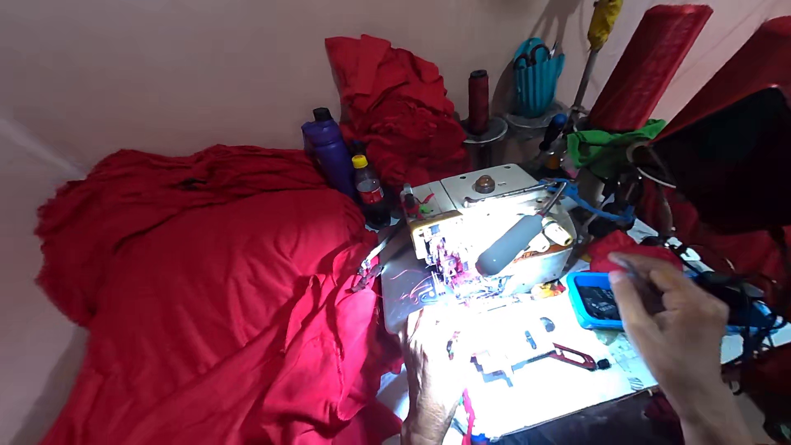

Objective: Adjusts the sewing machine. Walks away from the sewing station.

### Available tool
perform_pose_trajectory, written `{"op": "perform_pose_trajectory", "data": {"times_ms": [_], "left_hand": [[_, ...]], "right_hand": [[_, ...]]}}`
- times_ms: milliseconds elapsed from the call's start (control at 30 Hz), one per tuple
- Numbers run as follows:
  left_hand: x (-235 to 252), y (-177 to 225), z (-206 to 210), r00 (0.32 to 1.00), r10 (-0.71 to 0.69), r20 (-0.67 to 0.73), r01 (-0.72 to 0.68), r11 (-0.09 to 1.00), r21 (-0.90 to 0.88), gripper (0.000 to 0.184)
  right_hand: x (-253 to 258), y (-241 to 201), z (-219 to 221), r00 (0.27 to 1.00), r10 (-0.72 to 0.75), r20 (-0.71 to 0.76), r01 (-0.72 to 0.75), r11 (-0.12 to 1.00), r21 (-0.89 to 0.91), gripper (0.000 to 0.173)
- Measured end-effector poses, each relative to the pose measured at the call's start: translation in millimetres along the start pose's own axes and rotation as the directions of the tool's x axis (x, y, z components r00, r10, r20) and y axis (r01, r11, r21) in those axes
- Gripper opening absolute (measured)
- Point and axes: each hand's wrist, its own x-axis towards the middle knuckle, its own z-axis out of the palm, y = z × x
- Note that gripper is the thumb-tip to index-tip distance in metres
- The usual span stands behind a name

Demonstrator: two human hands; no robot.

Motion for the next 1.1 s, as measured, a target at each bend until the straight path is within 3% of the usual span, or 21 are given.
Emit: {"op": "perform_pose_trajectory", "data": {"times_ms": [133,333,467,667,1100], "left_hand": [[1,2,0,1.000,-0.022,0.000,0.022,0.999,-0.024,0.021],[1,1,0,1.000,-0.025,0.000,0.025,0.999,-0.028,0.020],[1,2,0,0.999,-0.039,-0.006,0.039,0.998,-0.046,0.019],[1,3,1,0.999,-0.026,-0.040,0.025,0.999,-0.047,0.018],[-1,6,6,0.994,-0.054,-0.099,0.049,0.997,-0.055,0.017]], "right_hand": [[-35,-33,25,0.962,0.144,0.234,-0.176,0.977,0.123,0.045],[-57,-59,53,0.937,0.041,0.346,-0.136,0.957,0.256,0.041],[-64,-67,65,0.955,0.015,0.297,-0.123,0.930,0.348,0.029],[-72,-66,71,0.960,0.153,0.236,-0.251,0.847,0.468,0.019],[-81,-75,78,0.948,0.224,0.225,-0.313,0.776,0.547,0.012]]}}
